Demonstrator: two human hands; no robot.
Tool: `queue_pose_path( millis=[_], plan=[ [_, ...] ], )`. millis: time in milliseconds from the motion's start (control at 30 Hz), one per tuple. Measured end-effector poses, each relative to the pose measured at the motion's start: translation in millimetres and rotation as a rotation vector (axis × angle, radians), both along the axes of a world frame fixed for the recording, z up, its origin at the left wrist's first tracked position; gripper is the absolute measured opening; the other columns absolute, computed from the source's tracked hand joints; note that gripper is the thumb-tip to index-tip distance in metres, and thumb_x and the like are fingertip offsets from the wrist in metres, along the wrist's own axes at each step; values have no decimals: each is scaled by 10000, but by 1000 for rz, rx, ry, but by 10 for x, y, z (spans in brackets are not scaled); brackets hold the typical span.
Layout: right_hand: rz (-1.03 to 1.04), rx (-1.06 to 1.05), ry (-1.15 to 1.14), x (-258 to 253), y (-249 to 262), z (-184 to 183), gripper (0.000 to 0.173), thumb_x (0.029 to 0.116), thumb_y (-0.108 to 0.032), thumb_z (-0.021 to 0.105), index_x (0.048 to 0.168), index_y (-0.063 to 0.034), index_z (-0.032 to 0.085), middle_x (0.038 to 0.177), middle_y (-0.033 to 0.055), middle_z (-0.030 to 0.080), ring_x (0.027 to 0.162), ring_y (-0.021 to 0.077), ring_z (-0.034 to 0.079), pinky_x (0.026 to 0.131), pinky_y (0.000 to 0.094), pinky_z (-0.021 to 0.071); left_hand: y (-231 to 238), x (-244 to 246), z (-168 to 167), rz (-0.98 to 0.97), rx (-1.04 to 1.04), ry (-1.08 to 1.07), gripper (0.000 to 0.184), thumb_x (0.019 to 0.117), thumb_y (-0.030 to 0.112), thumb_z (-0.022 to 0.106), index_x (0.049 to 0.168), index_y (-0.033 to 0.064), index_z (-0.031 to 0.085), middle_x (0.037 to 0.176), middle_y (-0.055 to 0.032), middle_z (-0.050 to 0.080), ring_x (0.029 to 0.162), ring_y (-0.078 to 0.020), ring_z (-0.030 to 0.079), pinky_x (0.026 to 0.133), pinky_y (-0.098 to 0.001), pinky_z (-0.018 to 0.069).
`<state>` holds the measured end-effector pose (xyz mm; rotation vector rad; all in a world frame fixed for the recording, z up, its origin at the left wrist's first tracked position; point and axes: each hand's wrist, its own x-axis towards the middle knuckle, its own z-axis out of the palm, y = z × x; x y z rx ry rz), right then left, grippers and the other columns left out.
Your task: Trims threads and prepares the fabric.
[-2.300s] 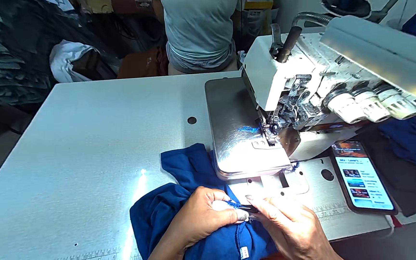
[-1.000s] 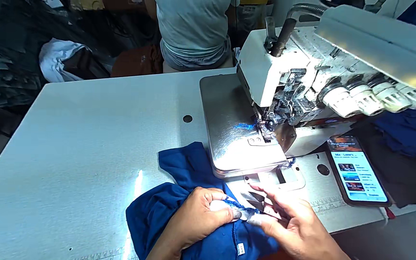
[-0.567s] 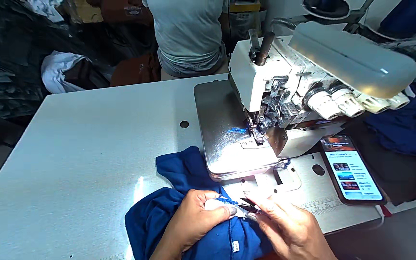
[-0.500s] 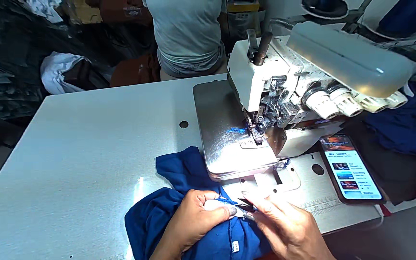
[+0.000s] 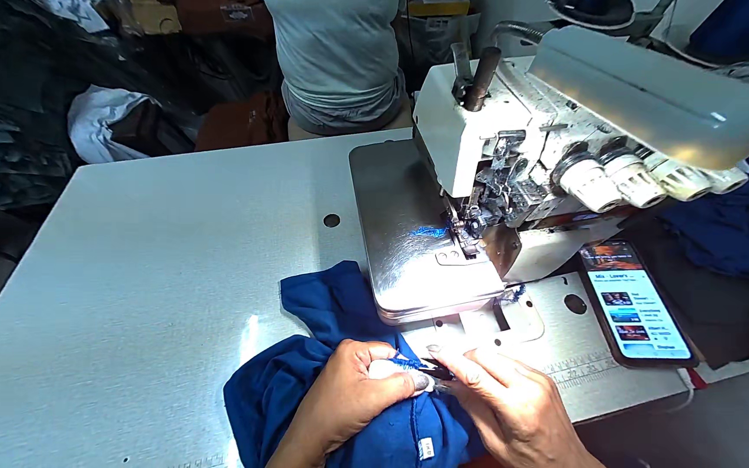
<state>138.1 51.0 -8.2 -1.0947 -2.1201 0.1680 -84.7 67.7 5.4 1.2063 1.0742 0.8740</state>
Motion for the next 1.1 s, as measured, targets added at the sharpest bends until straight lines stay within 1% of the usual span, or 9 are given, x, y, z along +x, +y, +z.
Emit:
queue_pose_path(
  millis=[133, 200, 333, 433, 533, 700, 867, 1000, 1100],
  plan=[
    [3, 37, -28, -29, -2, -33, 254, 1030, -203, 550, 1170, -198, 761, 778, 11, 644, 685, 119, 599, 580, 246, 460, -4, -1, 2, -9, 22, 23, 140, 795, 179, 805, 704, 149, 703, 629, 99, 639, 577, 52, 576, 532, -135, 461],
    [5, 46, 0, -43, -7, -75, 254, 1030, -201, 547, 1165, -188, 761, 750, 17, 616, 649, 116, 567, 559, 243, 433, 0, -5, 9, -15, 16, 30, 134, 794, 182, 810, 709, 150, 710, 638, 100, 650, 586, 53, 585, 541, -134, 468],
    [34, 20, 57, -36, -8, -133, 247, 1031, -204, 542, 1160, -170, 750, 732, 17, 596, 637, 105, 554, 565, 231, 437, 15, -12, 29, -25, -21, 19, 130, 793, 187, 812, 714, 156, 713, 636, 102, 657, 587, 51, 597, 542, -137, 478],
    [25, 34, 12, -9, 6, -88, 242, 1034, -224, 564, 1185, -194, 750, 739, 11, 610, 647, 109, 568, 568, 241, 446, 14, -14, 29, -24, -31, 32, 133, 791, 191, 810, 713, 156, 709, 628, 102, 649, 576, 52, 586, 533, -136, 467],
    [-7, 91, -34, -5, 5, -34, 222, 1038, -232, 569, 1151, -198, 757, 735, 10, 607, 652, 116, 563, 572, 246, 433, 10, -6, 29, -24, -33, 16, 150, 785, 181, 810, 693, 160, 694, 603, 106, 628, 551, 55, 566, 512, -132, 451],
    [-32, 149, -140, -50, -15, 4, 284, 1014, -153, 540, 1195, -219, 749, 781, 23, 642, 639, 140, 544, 556, 269, 403, -5, -2, -8, -52, 54, 76, 138, 797, 181, 776, 692, 151, 690, 643, 121, 616, 583, 69, 547, 526, -123, 431],
    [5, 128, -106, -58, -6, -34, 266, 1012, -152, 538, 1156, -177, 760, 685, 14, 543, 574, 124, 493, 507, 253, 367, -9, -8, -4, -59, 63, 93, 119, 801, 180, 767, 707, 146, 702, 673, 118, 633, 603, 74, 552, 538, -121, 438],
    [13, 118, -47, -59, -4, -73, 247, 1008, -169, 549, 1126, -158, 766, 661, 14, 519, 571, 117, 491, 512, 242, 378, 2, -21, 9, -74, 37, 82, 115, 798, 184, 777, 715, 153, 703, 651, 119, 627, 584, 69, 551, 524, -122, 433],
    [12, 122, -76, -53, -7, -46, 239, 1015, -173, 550, 1126, -169, 762, 674, 14, 532, 581, 122, 500, 519, 245, 385, 6, -24, 10, -81, 33, 71, 141, 799, 179, 785, 696, 157, 691, 637, 120, 618, 579, 69, 546, 521, -124, 428]
  ],
)
